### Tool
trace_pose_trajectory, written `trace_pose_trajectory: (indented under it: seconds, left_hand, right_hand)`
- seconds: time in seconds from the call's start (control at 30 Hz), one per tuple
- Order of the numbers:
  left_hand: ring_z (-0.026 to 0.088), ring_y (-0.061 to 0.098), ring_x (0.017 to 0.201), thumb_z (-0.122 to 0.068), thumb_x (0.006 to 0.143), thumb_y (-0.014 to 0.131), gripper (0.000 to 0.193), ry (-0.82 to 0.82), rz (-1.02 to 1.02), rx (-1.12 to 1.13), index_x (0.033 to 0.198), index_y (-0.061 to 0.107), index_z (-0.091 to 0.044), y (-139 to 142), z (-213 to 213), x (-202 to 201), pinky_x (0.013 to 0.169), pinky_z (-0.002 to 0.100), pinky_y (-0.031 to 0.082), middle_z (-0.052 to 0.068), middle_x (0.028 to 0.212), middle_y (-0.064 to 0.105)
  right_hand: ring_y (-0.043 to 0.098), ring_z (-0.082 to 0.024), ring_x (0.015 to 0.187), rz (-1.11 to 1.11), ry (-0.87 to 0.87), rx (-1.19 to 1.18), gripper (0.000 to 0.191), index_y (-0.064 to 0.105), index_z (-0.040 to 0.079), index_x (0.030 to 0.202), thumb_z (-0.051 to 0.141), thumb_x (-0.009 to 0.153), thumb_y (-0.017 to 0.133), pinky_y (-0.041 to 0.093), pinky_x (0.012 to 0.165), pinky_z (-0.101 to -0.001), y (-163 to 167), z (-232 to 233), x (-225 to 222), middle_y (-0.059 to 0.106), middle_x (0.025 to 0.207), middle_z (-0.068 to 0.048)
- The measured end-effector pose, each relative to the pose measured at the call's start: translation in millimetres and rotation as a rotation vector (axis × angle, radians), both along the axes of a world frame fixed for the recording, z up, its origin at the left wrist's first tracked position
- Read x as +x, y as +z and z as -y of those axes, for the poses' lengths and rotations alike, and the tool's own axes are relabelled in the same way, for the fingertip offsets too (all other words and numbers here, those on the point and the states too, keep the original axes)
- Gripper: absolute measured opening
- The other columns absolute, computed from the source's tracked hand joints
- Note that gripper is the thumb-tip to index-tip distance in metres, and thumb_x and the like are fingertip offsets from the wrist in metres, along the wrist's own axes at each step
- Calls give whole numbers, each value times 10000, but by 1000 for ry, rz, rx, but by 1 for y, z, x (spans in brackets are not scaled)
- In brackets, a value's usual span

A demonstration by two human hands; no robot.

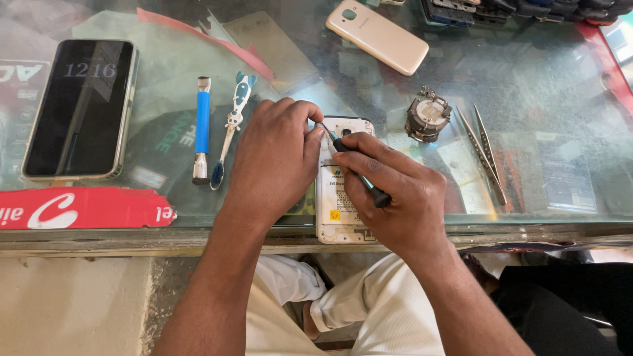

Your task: The person works on a smartphone with its back cover removed, using a screwdriver to unscrew components from the rear of the device and tweezers to handle small parts. They reposition the phone repeatedly while unscrewing, then pry the internal frame open and continue working inside the opened phone.

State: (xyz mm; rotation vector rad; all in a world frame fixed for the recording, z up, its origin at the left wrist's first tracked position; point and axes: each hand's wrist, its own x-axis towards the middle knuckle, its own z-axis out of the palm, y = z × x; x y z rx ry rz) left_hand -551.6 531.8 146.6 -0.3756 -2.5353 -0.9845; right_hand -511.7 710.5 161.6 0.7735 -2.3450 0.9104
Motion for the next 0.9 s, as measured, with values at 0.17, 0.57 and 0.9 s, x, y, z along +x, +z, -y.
trace_pose_trajectory:
  seconds: [0.17, 0.57, 0.9]
  left_hand:
    - [318, 602, 983, -134, 918, 689, 122, -1, -23, -5, 1018, 683, -63, 0, 0, 1, 880, 467, 473, 89, 954, 684]
    - [342, 594, 996, -154, 947, 640, 188, -6, -67, -106, 1093, 717, -64, 0, -2, 1, 892, 470, 474, 116, 1019, 689]
    - [340, 590, 1016, -156, 957, 633, 192, -10, -58, -110, 1101, 717, -62, -1, -1, 3, 915, 468, 468, 113, 1025, 696]
  right_hand:
    - [771, -217, 1071, 17, 6, -4, 255, 764, 71, 1121, -31, 888, 741, 628, 914, -317, 1, 0, 1, 747, 1223, -99]
    - [766, -221, 1072, 33, -12, -12, 259, 763, 78, 1116, -20, 877, 747, 627, 918, -317, -1, 2, 0, 744, 1225, -91]
    - [771, -215, 1055, 7, -33, -18, 255, 762, 84, 1114, -11, 878, 761, 630, 907, -317, -3, 0, 1, 745, 1222, -85]
